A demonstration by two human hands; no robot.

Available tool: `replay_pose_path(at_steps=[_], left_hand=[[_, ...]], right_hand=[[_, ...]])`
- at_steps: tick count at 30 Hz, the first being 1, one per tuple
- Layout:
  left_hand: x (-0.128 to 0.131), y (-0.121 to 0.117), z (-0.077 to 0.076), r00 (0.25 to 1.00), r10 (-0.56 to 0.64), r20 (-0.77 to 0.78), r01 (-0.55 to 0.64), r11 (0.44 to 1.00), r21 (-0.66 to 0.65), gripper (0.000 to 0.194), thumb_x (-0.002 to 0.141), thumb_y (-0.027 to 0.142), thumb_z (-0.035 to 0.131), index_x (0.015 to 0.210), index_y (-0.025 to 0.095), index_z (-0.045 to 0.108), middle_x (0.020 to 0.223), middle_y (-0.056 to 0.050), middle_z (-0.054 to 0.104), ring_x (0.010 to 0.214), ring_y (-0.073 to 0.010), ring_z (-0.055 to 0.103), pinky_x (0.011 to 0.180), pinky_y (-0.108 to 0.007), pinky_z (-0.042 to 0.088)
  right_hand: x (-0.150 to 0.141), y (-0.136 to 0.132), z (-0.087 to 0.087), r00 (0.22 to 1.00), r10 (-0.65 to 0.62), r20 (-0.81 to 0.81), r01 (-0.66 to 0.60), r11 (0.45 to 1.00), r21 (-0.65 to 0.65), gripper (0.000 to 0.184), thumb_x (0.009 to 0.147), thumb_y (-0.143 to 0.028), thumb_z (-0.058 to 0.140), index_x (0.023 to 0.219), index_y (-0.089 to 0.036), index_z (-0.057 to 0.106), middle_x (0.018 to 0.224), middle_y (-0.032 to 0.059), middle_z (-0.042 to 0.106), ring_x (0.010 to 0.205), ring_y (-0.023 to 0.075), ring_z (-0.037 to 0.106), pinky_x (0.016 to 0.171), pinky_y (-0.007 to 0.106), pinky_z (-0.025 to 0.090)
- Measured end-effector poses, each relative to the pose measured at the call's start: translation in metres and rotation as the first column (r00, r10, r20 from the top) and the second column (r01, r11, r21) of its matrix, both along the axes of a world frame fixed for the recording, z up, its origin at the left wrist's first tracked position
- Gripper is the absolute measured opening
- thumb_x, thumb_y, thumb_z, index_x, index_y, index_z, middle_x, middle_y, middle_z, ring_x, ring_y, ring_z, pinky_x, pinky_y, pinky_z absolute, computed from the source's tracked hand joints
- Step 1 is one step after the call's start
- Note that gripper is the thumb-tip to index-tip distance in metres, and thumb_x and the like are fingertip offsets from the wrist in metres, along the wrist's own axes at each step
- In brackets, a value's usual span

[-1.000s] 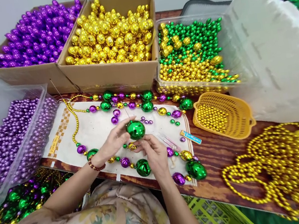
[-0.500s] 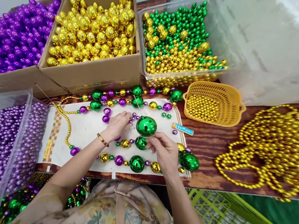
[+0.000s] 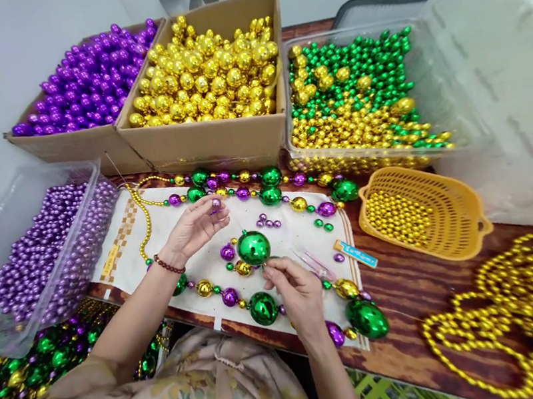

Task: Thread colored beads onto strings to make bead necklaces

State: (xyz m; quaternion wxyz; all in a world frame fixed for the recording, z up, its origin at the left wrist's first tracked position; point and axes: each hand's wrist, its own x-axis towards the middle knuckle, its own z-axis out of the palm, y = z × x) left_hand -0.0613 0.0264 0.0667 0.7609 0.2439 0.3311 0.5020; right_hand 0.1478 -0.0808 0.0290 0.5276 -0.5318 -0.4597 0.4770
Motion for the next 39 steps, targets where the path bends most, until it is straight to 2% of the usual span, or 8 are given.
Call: replay_pose_path(at_steps=[6, 12, 20, 24, 28, 33, 36, 39], left_hand=[[-0.009, -0.007, 0.008, 0.991, 0.038, 0.126, -0.036, 0.999, -0.017, 0.015, 0.087, 0.017, 0.072, 0.101, 0.014, 0.072, 0.094, -0.006, 0.071, 0.089, -0.0174, 0.072, 0.092, -0.037, 0.056], [-0.011, -0.009, 0.010, 0.995, 0.039, 0.088, -0.037, 0.999, -0.029, 0.009, 0.090, 0.019, 0.070, 0.097, 0.014, 0.072, 0.092, -0.007, 0.072, 0.087, -0.0189, 0.072, 0.100, -0.046, 0.054], [-0.012, -0.010, 0.011, 0.999, 0.000, 0.040, 0.000, 1.000, 0.022, 0.014, 0.089, 0.022, 0.072, 0.100, 0.014, 0.073, 0.089, -0.005, 0.070, 0.086, -0.0182, 0.072, 0.102, -0.047, 0.054], [-0.014, -0.010, 0.008, 0.999, -0.024, -0.022, 0.026, 0.996, 0.082, 0.024, 0.084, 0.029, 0.079, 0.103, 0.016, 0.073, 0.085, -0.004, 0.069, 0.083, -0.0176, 0.071, 0.097, -0.044, 0.055], [-0.003, -0.014, 0.006, 0.986, -0.024, -0.164, 0.042, 0.993, 0.109, 0.027, 0.077, 0.037, 0.084, 0.090, 0.015, 0.074, 0.081, -0.003, 0.068, 0.075, -0.0143, 0.068, 0.083, -0.035, 0.055], [0.014, -0.022, 0.006, 0.958, -0.021, -0.285, 0.077, 0.979, 0.189, 0.034, 0.079, 0.046, 0.080, 0.093, 0.015, 0.078, 0.090, -0.007, 0.071, 0.084, -0.0137, 0.063, 0.077, -0.027, 0.049], [0.017, -0.024, 0.005, 0.949, -0.012, -0.314, 0.085, 0.972, 0.220, 0.036, 0.082, 0.049, 0.078, 0.098, 0.016, 0.079, 0.093, -0.007, 0.071, 0.088, -0.0148, 0.063, 0.079, -0.027, 0.048], [0.019, -0.023, 0.003, 0.962, 0.004, -0.273, 0.054, 0.977, 0.205, 0.034, 0.081, 0.047, 0.079, 0.098, 0.018, 0.078, 0.096, -0.007, 0.072, 0.091, -0.0156, 0.064, 0.078, -0.026, 0.048]], right_hand=[[-0.008, 0.000, 0.006, 0.996, 0.062, 0.056, -0.065, 0.997, 0.045, 0.010, 0.083, -0.027, 0.069, 0.079, -0.019, 0.074, 0.061, -0.0011, 0.063, 0.049, 0.0122, 0.059, 0.048, 0.023, 0.046], [-0.009, -0.001, 0.008, 0.994, 0.070, 0.081, -0.071, 0.997, 0.018, 0.011, 0.084, -0.029, 0.069, 0.081, -0.020, 0.074, 0.064, 0.0001, 0.065, 0.050, 0.0125, 0.058, 0.047, 0.024, 0.047], [-0.007, -0.001, 0.010, 0.990, 0.083, 0.115, -0.091, 0.994, 0.068, 0.010, 0.084, -0.026, 0.068, 0.079, -0.021, 0.074, 0.063, -0.0014, 0.063, 0.048, 0.0108, 0.055, 0.046, 0.023, 0.044], [-0.006, 0.000, 0.005, 0.989, 0.095, 0.115, -0.098, 0.995, 0.021, 0.011, 0.084, -0.029, 0.068, 0.080, -0.020, 0.073, 0.063, -0.0008, 0.064, 0.049, 0.0117, 0.056, 0.046, 0.023, 0.044], [-0.012, 0.004, -0.002, 0.995, 0.080, 0.060, -0.079, 0.997, -0.020, 0.017, 0.083, -0.034, 0.069, 0.079, -0.018, 0.072, 0.060, 0.0003, 0.064, 0.051, 0.0135, 0.058, 0.047, 0.024, 0.043], [-0.022, 0.011, -0.005, 0.998, 0.046, -0.036, -0.049, 0.996, -0.077, 0.021, 0.081, -0.038, 0.072, 0.081, -0.017, 0.071, 0.058, 0.0006, 0.064, 0.051, 0.0129, 0.055, 0.047, 0.023, 0.042], [-0.025, 0.014, -0.006, 0.994, 0.036, -0.100, -0.047, 0.993, -0.108, 0.022, 0.079, -0.039, 0.074, 0.081, -0.017, 0.071, 0.059, 0.0010, 0.064, 0.053, 0.0133, 0.056, 0.048, 0.023, 0.043], [-0.027, 0.017, -0.005, 0.991, 0.035, -0.133, -0.054, 0.988, -0.141, 0.025, 0.078, -0.041, 0.075, 0.083, -0.017, 0.072, 0.062, 0.0020, 0.067, 0.054, 0.0131, 0.057, 0.049, 0.023, 0.044]])
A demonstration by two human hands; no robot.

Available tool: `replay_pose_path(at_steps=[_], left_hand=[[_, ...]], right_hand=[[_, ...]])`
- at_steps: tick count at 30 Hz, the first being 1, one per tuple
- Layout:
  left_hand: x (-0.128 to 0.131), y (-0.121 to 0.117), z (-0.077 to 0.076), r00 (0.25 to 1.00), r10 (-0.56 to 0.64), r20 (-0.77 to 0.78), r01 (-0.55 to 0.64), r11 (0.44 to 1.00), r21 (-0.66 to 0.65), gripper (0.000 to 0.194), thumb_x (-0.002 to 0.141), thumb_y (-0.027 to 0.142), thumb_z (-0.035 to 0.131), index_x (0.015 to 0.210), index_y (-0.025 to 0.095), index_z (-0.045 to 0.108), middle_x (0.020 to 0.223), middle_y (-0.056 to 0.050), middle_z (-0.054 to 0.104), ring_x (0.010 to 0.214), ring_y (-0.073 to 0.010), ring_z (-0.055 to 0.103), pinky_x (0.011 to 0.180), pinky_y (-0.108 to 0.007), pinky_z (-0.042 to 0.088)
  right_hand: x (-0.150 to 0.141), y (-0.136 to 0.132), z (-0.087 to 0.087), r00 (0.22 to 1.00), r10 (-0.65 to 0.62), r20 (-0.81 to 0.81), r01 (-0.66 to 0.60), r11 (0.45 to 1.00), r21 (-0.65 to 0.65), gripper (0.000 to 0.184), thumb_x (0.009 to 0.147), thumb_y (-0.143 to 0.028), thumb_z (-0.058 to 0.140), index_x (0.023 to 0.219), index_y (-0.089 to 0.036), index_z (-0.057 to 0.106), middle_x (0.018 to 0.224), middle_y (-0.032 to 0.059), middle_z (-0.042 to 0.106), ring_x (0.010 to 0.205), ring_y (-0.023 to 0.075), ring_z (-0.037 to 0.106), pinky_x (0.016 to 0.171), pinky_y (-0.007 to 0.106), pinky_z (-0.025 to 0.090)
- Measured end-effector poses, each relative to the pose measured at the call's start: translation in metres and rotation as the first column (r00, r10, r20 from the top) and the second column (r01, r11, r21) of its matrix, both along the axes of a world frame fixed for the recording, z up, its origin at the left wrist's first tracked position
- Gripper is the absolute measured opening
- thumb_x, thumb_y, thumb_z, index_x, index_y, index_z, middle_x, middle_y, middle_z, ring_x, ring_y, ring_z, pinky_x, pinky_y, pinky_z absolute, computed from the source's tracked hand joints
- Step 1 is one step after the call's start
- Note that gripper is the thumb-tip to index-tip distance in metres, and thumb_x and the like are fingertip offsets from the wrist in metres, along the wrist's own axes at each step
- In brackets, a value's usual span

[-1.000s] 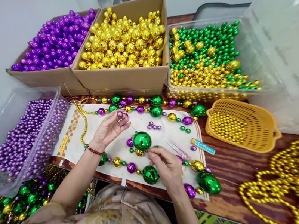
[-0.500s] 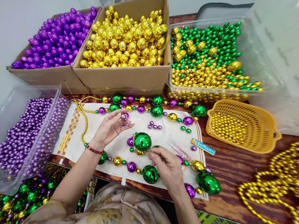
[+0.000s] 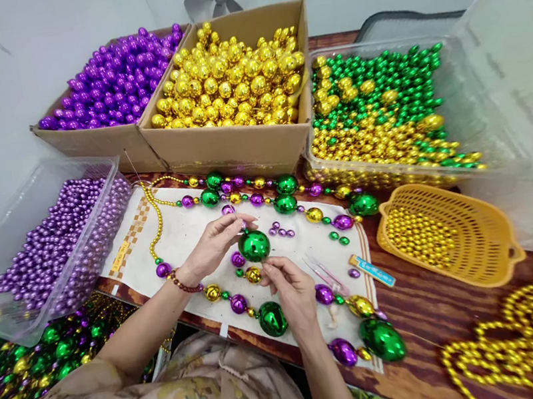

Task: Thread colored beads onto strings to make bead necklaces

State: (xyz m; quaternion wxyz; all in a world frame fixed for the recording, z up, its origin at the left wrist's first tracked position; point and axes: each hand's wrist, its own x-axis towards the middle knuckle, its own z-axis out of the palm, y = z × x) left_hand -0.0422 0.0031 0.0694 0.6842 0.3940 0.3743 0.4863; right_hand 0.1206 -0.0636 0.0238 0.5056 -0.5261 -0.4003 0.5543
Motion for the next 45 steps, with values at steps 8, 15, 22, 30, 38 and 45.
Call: replay_pose_path(at_steps=[8, 15, 22, 30, 38, 45], left_hand=[[0.003, 0.002, 0.000, 0.988, 0.043, 0.147, -0.029, 0.995, -0.094, 0.031, 0.079, 0.040, 0.081, 0.102, 0.019, 0.074, 0.092, -0.006, 0.073, 0.086, -0.0165, 0.066, 0.074, -0.027, 0.050], [0.004, 0.002, -0.004, 0.987, 0.063, 0.146, -0.045, 0.992, -0.119, 0.033, 0.078, 0.042, 0.081, 0.096, 0.016, 0.073, 0.093, -0.008, 0.073, 0.086, -0.0168, 0.066, 0.072, -0.026, 0.050], [0.013, 0.005, -0.002, 0.978, 0.143, 0.155, -0.129, 0.987, -0.098, 0.039, 0.078, 0.050, 0.079, 0.095, 0.016, 0.072, 0.088, -0.008, 0.073, 0.090, -0.0196, 0.069, 0.070, -0.026, 0.051], [0.023, 0.027, -0.006, 0.977, 0.207, 0.055, -0.210, 0.976, 0.058, 0.026, 0.081, 0.042, 0.073, 0.086, 0.017, 0.069, 0.067, 0.002, 0.062, 0.061, -0.0121, 0.063, 0.058, -0.024, 0.049], [0.015, 0.045, 0.025, 0.855, -0.024, -0.518, 0.297, 0.842, 0.451, 0.026, 0.090, 0.028, 0.057, 0.069, 0.016, 0.064, 0.065, 0.001, 0.062, 0.062, -0.0090, 0.053, 0.062, -0.024, 0.041], [0.001, 0.041, 0.036, 0.742, 0.022, -0.670, 0.366, 0.824, 0.433, 0.023, 0.088, 0.022, 0.053, 0.070, 0.016, 0.067, 0.063, 0.001, 0.062, 0.058, -0.0095, 0.051, 0.059, -0.024, 0.036]], right_hand=[[-0.008, 0.008, 0.004, 0.992, -0.020, -0.123, 0.014, 0.999, -0.051, 0.029, 0.073, -0.042, 0.080, 0.082, -0.018, 0.067, 0.067, 0.0020, 0.069, 0.054, 0.0139, 0.062, 0.046, 0.022, 0.042], [-0.007, 0.009, 0.002, 0.986, -0.007, -0.168, -0.012, 0.994, -0.107, 0.033, 0.069, -0.042, 0.084, 0.081, -0.017, 0.067, 0.071, 0.0046, 0.073, 0.057, 0.0153, 0.066, 0.046, 0.021, 0.044], [-0.023, 0.014, 0.004, 0.964, -0.026, -0.263, -0.017, 0.987, -0.157, 0.041, 0.066, -0.040, 0.085, 0.090, -0.019, 0.059, 0.073, 0.0044, 0.075, 0.059, 0.0172, 0.070, 0.045, 0.020, 0.044], [-0.023, 0.028, 0.015, 0.975, 0.076, -0.207, -0.095, 0.992, -0.081, 0.053, 0.072, -0.044, 0.080, 0.113, -0.022, 0.056, 0.082, 0.0007, 0.074, 0.054, 0.0150, 0.067, 0.043, 0.022, 0.048], [0.009, 0.095, 0.061, 0.999, -0.038, 0.034, 0.026, 0.954, 0.298, 0.021, 0.080, -0.039, 0.075, 0.080, -0.018, 0.071, 0.063, -0.0030, 0.063, 0.042, 0.0060, 0.051, 0.040, 0.019, 0.036], [0.011, 0.108, 0.078, 0.991, -0.031, -0.129, 0.073, 0.940, 0.334, 0.033, 0.080, -0.052, 0.075, 0.087, -0.021, 0.065, 0.078, -0.0002, 0.070, 0.055, 0.0086, 0.063, 0.043, 0.017, 0.044]])
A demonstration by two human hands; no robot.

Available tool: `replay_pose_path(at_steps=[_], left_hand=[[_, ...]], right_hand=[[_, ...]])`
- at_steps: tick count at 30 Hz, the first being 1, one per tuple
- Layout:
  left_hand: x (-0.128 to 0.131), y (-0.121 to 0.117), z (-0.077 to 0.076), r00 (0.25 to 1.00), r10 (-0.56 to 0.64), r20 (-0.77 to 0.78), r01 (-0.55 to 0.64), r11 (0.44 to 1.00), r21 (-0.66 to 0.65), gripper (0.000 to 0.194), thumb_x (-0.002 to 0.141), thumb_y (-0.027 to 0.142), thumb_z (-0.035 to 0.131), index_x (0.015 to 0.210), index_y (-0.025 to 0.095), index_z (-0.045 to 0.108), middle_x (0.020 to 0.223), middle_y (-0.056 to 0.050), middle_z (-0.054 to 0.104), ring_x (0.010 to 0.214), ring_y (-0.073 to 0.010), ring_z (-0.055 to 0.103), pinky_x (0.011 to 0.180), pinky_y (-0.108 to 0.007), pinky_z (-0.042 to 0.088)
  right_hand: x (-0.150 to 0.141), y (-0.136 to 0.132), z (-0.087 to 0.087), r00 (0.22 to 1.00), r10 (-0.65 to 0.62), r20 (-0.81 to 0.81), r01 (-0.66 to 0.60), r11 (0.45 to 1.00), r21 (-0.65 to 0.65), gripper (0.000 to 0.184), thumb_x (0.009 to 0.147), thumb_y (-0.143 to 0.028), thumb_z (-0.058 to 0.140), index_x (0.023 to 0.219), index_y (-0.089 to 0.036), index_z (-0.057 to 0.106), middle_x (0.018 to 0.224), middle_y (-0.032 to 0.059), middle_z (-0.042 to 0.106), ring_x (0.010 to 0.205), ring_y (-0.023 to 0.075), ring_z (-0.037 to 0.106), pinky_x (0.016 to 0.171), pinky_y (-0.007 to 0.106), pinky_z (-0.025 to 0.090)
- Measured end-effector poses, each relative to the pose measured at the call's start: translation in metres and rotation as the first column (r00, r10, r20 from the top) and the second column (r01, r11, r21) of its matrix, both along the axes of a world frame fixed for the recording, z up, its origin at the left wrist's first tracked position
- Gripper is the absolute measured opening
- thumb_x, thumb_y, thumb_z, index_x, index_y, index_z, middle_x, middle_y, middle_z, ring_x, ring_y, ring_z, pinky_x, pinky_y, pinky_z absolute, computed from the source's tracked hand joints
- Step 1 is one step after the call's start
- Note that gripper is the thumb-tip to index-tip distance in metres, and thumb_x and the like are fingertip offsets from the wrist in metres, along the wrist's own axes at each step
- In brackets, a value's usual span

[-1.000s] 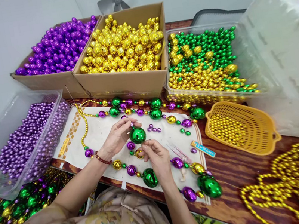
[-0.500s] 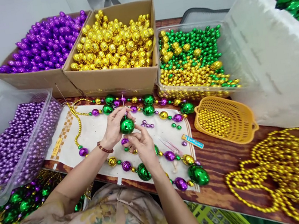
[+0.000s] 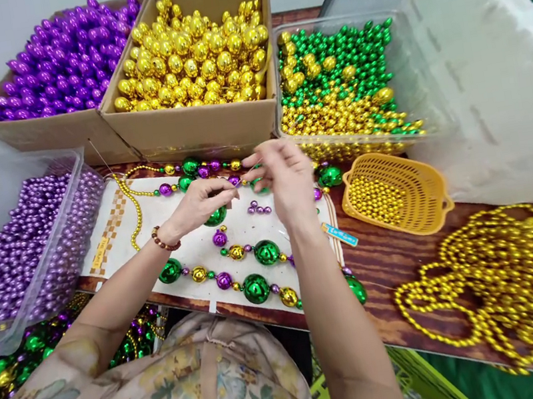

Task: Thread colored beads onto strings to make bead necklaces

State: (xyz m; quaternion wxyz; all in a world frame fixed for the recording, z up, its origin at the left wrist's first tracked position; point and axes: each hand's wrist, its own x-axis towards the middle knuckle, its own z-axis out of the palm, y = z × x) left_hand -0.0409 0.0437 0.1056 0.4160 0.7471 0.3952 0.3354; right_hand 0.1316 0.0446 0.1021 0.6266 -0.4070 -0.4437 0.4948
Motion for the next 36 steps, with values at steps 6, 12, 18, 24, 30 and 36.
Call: replay_pose_path(at_steps=[6, 12, 18, 24, 30, 36], left_hand=[[-0.009, -0.007, -0.014, 0.998, -0.024, 0.063, 0.028, 0.997, -0.067, 0.026, 0.089, 0.027, 0.055, 0.068, 0.018, 0.067, 0.063, -0.001, 0.062, 0.058, -0.0105, 0.051, 0.058, -0.024, 0.037], [-0.022, -0.026, -0.051, 0.990, 0.143, 0.002, -0.142, 0.985, -0.095, 0.019, 0.088, 0.028, 0.057, 0.079, 0.019, 0.071, 0.073, -0.003, 0.068, 0.066, -0.0134, 0.059, 0.062, -0.024, 0.043], [-0.032, -0.041, -0.076, 0.916, 0.381, 0.130, -0.342, 0.907, -0.247, 0.018, 0.090, 0.032, 0.059, 0.088, 0.019, 0.070, 0.088, -0.004, 0.069, 0.085, -0.0169, 0.064, 0.079, -0.026, 0.045], [-0.040, -0.049, -0.089, 0.845, 0.503, 0.179, -0.443, 0.848, -0.290, 0.015, 0.088, 0.030, 0.062, 0.087, 0.017, 0.069, 0.090, -0.004, 0.068, 0.088, -0.0171, 0.060, 0.084, -0.027, 0.045], [-0.062, -0.052, -0.091, 0.830, 0.556, -0.040, -0.551, 0.809, -0.204, 0.016, 0.086, 0.029, 0.061, 0.083, 0.018, 0.072, 0.095, -0.008, 0.068, 0.093, -0.0213, 0.062, 0.081, -0.031, 0.048], [-0.080, -0.047, -0.076, 0.807, 0.575, -0.132, -0.585, 0.810, -0.048, 0.023, 0.087, 0.029, 0.059, 0.104, 0.020, 0.070, 0.111, -0.010, 0.068, 0.106, -0.0254, 0.062, 0.092, -0.040, 0.048]], right_hand=[[-0.020, -0.019, -0.018, 0.994, 0.103, 0.021, -0.100, 0.988, -0.121, 0.043, 0.081, -0.062, 0.071, 0.084, -0.021, 0.059, 0.073, -0.0011, 0.068, 0.050, 0.0080, 0.061, 0.040, 0.016, 0.040], [-0.011, -0.015, -0.018, 0.993, 0.022, -0.115, -0.031, 0.996, -0.082, 0.042, 0.080, -0.059, 0.075, 0.081, -0.022, 0.054, 0.053, -0.0086, 0.051, 0.038, 0.0054, 0.045, 0.035, 0.016, 0.033], [0.013, -0.016, 0.024, 0.986, -0.032, -0.162, 0.047, 0.995, 0.090, 0.033, 0.085, -0.047, 0.076, 0.078, -0.024, 0.054, 0.050, -0.0099, 0.038, 0.037, 0.0051, 0.028, 0.033, 0.018, 0.022], [0.005, -0.028, 0.039, 0.993, -0.079, -0.083, 0.090, 0.984, 0.150, 0.028, 0.091, -0.045, 0.070, 0.079, -0.024, 0.055, 0.049, -0.0095, 0.035, 0.037, 0.0054, 0.027, 0.034, 0.019, 0.020], [-0.001, -0.038, 0.015, 0.995, -0.029, 0.093, 0.027, 0.999, 0.017, 0.019, 0.093, -0.041, 0.064, 0.094, -0.022, 0.064, 0.058, -0.0060, 0.052, 0.046, 0.0073, 0.046, 0.040, 0.019, 0.035], [-0.001, -0.053, -0.017, 0.985, 0.146, 0.091, -0.130, 0.978, -0.165, 0.026, 0.086, -0.043, 0.067, 0.101, -0.021, 0.065, 0.064, -0.0034, 0.060, 0.053, 0.0118, 0.058, 0.046, 0.023, 0.047]])
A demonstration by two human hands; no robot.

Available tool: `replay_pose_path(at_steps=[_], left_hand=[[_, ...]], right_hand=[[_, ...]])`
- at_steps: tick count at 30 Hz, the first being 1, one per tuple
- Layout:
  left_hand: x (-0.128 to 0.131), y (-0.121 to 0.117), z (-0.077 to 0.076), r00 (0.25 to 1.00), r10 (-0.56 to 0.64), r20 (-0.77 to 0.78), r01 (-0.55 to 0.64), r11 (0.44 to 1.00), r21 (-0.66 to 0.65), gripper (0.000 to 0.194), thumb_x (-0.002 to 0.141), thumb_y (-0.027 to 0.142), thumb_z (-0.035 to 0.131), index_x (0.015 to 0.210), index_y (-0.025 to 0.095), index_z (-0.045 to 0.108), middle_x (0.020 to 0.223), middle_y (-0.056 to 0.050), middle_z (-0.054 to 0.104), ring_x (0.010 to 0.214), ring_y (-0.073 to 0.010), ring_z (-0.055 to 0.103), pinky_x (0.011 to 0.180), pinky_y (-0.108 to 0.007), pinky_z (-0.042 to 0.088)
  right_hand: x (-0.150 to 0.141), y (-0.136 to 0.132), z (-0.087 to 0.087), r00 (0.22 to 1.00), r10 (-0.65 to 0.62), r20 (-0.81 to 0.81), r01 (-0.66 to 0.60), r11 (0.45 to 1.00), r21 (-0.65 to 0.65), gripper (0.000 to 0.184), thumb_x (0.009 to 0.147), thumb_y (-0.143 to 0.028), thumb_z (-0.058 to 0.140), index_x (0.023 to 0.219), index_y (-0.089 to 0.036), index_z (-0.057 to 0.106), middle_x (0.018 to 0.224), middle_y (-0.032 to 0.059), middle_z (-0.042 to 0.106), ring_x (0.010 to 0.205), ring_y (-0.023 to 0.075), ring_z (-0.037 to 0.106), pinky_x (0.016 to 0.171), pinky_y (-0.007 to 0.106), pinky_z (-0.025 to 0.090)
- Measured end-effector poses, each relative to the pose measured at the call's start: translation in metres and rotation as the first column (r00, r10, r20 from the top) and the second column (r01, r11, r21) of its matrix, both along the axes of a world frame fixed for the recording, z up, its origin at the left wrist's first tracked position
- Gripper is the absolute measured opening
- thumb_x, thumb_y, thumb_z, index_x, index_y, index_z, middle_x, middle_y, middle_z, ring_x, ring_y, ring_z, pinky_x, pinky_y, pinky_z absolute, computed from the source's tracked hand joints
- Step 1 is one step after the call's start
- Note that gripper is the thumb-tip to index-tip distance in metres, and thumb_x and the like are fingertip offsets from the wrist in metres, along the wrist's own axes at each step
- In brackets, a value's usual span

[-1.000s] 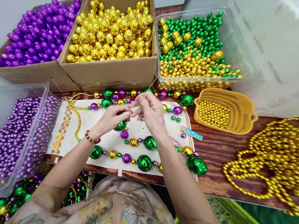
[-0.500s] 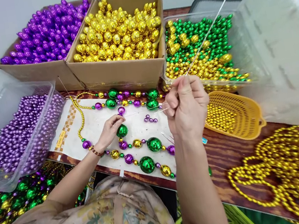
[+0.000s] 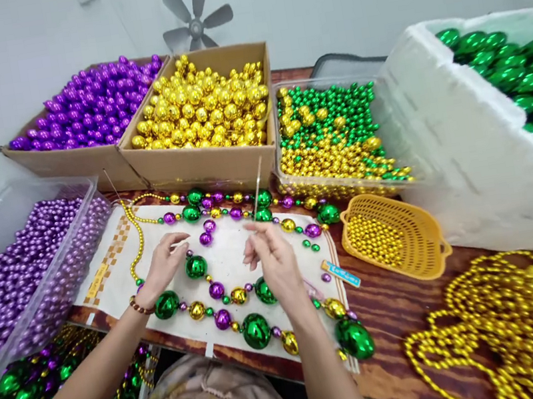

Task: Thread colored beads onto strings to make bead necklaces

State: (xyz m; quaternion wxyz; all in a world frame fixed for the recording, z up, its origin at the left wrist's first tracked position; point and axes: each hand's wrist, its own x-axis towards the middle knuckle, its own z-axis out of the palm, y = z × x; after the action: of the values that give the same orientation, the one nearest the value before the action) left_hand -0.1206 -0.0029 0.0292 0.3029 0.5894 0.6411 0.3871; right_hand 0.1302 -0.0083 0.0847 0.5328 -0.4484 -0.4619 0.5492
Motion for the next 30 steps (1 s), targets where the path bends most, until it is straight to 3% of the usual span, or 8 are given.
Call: replay_pose_path(at_steps=[4, 8, 12, 16, 19, 21, 25, 30], left_hand=[[0.016, 0.043, 0.046, 0.996, -0.028, -0.090, 0.049, 0.970, 0.238, 0.021, 0.093, 0.030, 0.055, 0.108, 0.021, 0.068, 0.112, -0.009, 0.069, 0.105, -0.0243, 0.061, 0.094, -0.039, 0.046], [0.051, 0.133, 0.097, 0.938, -0.091, -0.334, 0.236, 0.873, 0.427, 0.017, 0.094, 0.028, 0.055, 0.099, 0.021, 0.070, 0.106, -0.010, 0.069, 0.105, -0.0267, 0.055, 0.103, -0.043, 0.038], [0.080, 0.229, 0.119, 0.852, -0.068, -0.519, 0.266, 0.910, 0.318, 0.004, 0.082, 0.014, 0.065, 0.083, 0.017, 0.067, 0.094, -0.012, 0.067, 0.106, -0.0308, 0.054, 0.106, -0.050, 0.034], [0.093, 0.276, 0.123, 0.747, -0.142, -0.649, 0.242, 0.968, 0.067, 0.029, 0.059, 0.010, 0.082, 0.061, 0.018, 0.054, 0.075, -0.008, 0.062, 0.107, -0.0367, 0.055, 0.103, -0.056, 0.035], [0.094, 0.281, 0.126, 0.727, -0.193, -0.658, 0.246, 0.969, -0.013, 0.034, 0.055, 0.008, 0.084, 0.058, 0.018, 0.052, 0.069, -0.007, 0.059, 0.105, -0.0382, 0.058, 0.103, -0.056, 0.036], [0.090, 0.272, 0.129, 0.805, -0.169, -0.568, 0.250, 0.966, 0.066, 0.026, 0.060, 0.007, 0.082, 0.068, 0.017, 0.060, 0.074, -0.007, 0.060, 0.104, -0.0352, 0.059, 0.103, -0.053, 0.038], [0.075, 0.222, 0.135, 0.964, -0.264, 0.043, 0.243, 0.932, 0.268, 0.030, 0.082, 0.019, 0.072, 0.112, 0.019, 0.067, 0.098, -0.007, 0.064, 0.098, -0.0234, 0.063, 0.096, -0.042, 0.048], [0.057, 0.131, 0.126, 0.547, -0.286, 0.787, 0.384, 0.921, 0.067, 0.021, 0.090, 0.027, 0.069, 0.110, 0.022, 0.068, 0.097, -0.006, 0.069, 0.092, -0.0190, 0.071, 0.093, -0.039, 0.055]], right_hand=[[-0.012, -0.013, -0.025, 0.995, 0.036, -0.091, -0.044, 0.995, -0.094, 0.029, 0.083, -0.047, 0.071, 0.092, -0.019, 0.067, 0.062, -0.0014, 0.062, 0.053, 0.0132, 0.061, 0.046, 0.023, 0.047], [-0.025, -0.027, -0.044, 0.987, 0.035, -0.155, -0.064, 0.981, -0.184, 0.034, 0.082, -0.050, 0.072, 0.094, -0.019, 0.072, 0.064, 0.0007, 0.066, 0.056, 0.0157, 0.065, 0.046, 0.024, 0.047], [-0.030, -0.033, -0.055, 0.983, 0.045, -0.177, -0.083, 0.975, -0.209, 0.035, 0.082, -0.054, 0.072, 0.092, -0.020, 0.074, 0.066, 0.0021, 0.069, 0.057, 0.0172, 0.066, 0.047, 0.025, 0.048], [-0.028, -0.032, -0.063, 0.981, 0.026, -0.195, -0.069, 0.974, -0.216, 0.038, 0.080, -0.057, 0.073, 0.092, -0.020, 0.074, 0.065, 0.0017, 0.069, 0.054, 0.0170, 0.065, 0.046, 0.025, 0.048], [-0.025, -0.031, -0.065, 0.981, 0.024, -0.194, -0.068, 0.971, -0.228, 0.038, 0.080, -0.056, 0.073, 0.092, -0.020, 0.074, 0.066, 0.0019, 0.069, 0.054, 0.0165, 0.065, 0.047, 0.025, 0.048], [-0.024, -0.032, -0.065, 0.981, 0.025, -0.194, -0.070, 0.970, -0.231, 0.038, 0.081, -0.055, 0.073, 0.093, -0.020, 0.074, 0.066, 0.0019, 0.069, 0.055, 0.0163, 0.065, 0.048, 0.025, 0.049], [-0.022, -0.034, -0.058, 0.982, -0.013, -0.187, -0.031, 0.973, -0.230, 0.035, 0.080, -0.052, 0.075, 0.092, -0.020, 0.074, 0.065, 0.0016, 0.069, 0.056, 0.0162, 0.066, 0.049, 0.024, 0.049], [-0.022, -0.035, -0.050, 0.990, -0.052, -0.134, 0.024, 0.979, -0.202, 0.032, 0.080, -0.049, 0.076, 0.091, -0.019, 0.075, 0.064, 0.0020, 0.068, 0.055, 0.0159, 0.064, 0.049, 0.025, 0.050]])
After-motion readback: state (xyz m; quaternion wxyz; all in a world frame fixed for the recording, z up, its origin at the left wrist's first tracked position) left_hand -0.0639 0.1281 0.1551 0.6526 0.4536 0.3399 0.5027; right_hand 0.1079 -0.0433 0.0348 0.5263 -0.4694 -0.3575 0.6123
